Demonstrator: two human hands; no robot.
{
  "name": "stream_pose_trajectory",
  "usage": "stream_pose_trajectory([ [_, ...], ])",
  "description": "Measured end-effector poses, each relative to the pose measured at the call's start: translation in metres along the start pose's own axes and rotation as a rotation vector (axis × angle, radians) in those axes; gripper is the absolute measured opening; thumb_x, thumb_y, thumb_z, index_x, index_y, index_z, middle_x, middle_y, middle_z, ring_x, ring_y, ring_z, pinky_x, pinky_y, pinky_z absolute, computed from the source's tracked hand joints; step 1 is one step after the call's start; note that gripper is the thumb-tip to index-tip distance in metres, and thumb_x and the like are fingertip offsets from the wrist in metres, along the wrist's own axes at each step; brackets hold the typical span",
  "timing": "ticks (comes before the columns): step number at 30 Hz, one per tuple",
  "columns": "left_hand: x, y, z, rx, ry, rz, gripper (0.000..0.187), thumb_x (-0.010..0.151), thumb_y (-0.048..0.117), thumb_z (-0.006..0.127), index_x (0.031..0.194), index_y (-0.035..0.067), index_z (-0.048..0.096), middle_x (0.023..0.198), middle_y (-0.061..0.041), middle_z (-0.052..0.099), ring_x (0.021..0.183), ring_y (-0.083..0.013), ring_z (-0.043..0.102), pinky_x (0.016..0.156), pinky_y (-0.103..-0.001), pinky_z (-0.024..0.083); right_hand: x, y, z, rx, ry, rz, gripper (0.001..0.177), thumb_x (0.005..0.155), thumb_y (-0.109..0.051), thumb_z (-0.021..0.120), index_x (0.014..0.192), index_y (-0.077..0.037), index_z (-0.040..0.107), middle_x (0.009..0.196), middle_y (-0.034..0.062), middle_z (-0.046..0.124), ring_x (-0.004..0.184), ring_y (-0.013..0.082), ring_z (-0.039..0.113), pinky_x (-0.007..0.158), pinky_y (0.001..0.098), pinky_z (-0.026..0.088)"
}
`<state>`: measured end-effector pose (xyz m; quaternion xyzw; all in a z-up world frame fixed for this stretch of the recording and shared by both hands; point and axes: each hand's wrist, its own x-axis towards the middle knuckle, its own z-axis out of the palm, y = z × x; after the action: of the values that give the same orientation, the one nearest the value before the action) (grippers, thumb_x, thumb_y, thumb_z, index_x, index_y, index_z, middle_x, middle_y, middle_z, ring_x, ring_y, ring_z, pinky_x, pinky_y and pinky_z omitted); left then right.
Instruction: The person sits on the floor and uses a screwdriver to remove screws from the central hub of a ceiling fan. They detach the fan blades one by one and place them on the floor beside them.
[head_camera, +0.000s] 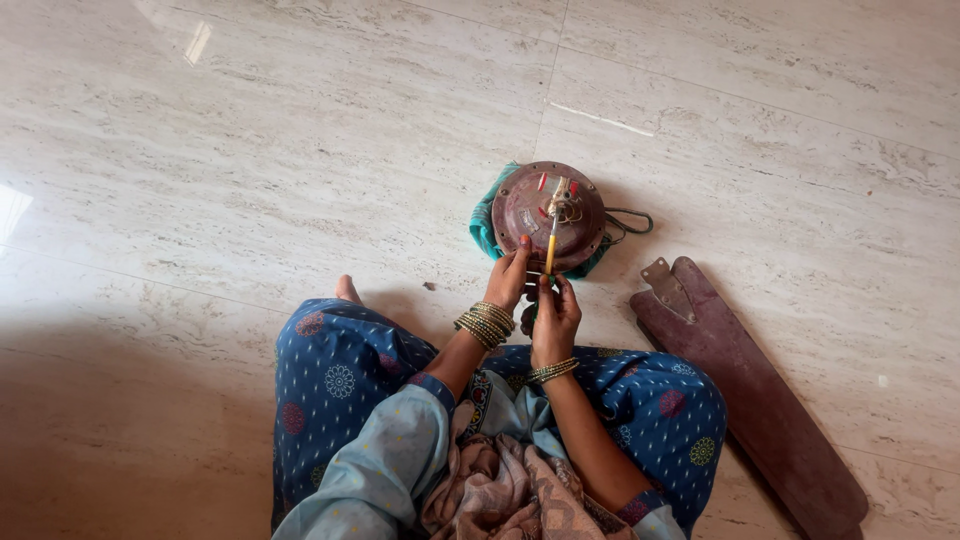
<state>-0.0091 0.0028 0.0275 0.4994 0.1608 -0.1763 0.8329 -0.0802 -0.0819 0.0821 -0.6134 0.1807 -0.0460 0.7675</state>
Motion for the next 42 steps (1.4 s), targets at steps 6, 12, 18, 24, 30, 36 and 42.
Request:
stream_pose_trajectory([
  [6,0.004,-0.003,-0.001,0.025,-0.009,0.020,0.070,0.101,0.060,0.045,0.112,-0.005,0.068,0.091,-0.013,0.075,0.077,-0.0172,0.069,0.065,-0.029,0.055,0.005,0.025,-0.010,0.092,0.013,0.009,0.028,0.106,-0.027,0.062,0.118,-0.002,0.065,0.082,-0.0034,0.061,0.062,0.0021,0.049,0.052,0.0208,0.039],
  [12,0.000,0.000,0.000,0.045,-0.025,0.042,0.073,0.101,0.062,0.044,0.114,-0.005,0.068,0.095,-0.014,0.076,0.083,-0.0193,0.072,0.073,-0.031,0.057,0.008,0.025,-0.015,0.105,0.044,-0.033,0.023,0.111,-0.027,0.056,0.113,-0.004,0.059,0.077,-0.0018,0.054,0.062,0.0060,0.048,0.053,0.0237,0.038],
  [18,-0.002,0.001,0.002,0.077,-0.047,-0.008,0.053,0.101,0.047,0.053,0.116,-0.002,0.068,0.096,-0.012,0.074,0.075,-0.0176,0.067,0.056,-0.029,0.048,-0.003,-0.007,0.001,0.056,0.034,0.162,0.024,0.107,-0.030,0.052,0.110,-0.007,0.060,0.070,-0.0013,0.057,0.047,0.0061,0.046,0.038,0.0247,0.034],
  [24,-0.005,0.000,0.004,0.099,-0.102,0.038,0.028,0.098,0.020,0.064,0.117,0.001,0.069,0.096,-0.004,0.075,0.075,-0.0085,0.068,0.060,-0.025,0.054,-0.001,-0.014,0.002,0.063,0.029,0.164,0.026,0.106,-0.031,0.051,0.113,-0.008,0.061,0.069,-0.0018,0.055,0.048,0.0060,0.046,0.040,0.0243,0.035],
  [30,-0.011,0.007,0.005,0.172,-0.121,0.051,0.030,0.101,0.025,0.066,0.108,-0.003,0.073,0.082,-0.008,0.069,0.061,-0.0110,0.056,0.050,-0.026,0.044,-0.002,-0.004,-0.001,-0.081,0.006,0.015,0.032,0.106,-0.033,0.055,0.116,-0.005,0.065,0.071,-0.0008,0.058,0.052,0.0045,0.047,0.043,0.0235,0.035],
  [36,-0.012,0.015,0.009,-0.004,-0.122,-0.028,0.034,0.101,0.029,0.061,0.115,0.000,0.069,0.096,-0.008,0.074,0.079,-0.0150,0.072,0.065,-0.028,0.058,-0.005,-0.020,-0.001,-0.114,0.023,-0.182,0.034,0.107,-0.034,0.058,0.120,-0.003,0.065,0.077,-0.0029,0.063,0.057,0.0018,0.049,0.046,0.0208,0.038],
  [42,-0.009,0.008,0.009,0.010,-0.138,-0.018,0.035,0.101,0.029,0.063,0.116,-0.002,0.069,0.097,-0.009,0.074,0.082,-0.0170,0.071,0.069,-0.031,0.057,0.009,-0.040,0.001,-0.109,0.012,-0.004,0.036,0.103,-0.035,0.060,0.123,-0.005,0.063,0.071,0.0003,0.062,0.044,0.0034,0.046,0.036,0.0223,0.035],
])
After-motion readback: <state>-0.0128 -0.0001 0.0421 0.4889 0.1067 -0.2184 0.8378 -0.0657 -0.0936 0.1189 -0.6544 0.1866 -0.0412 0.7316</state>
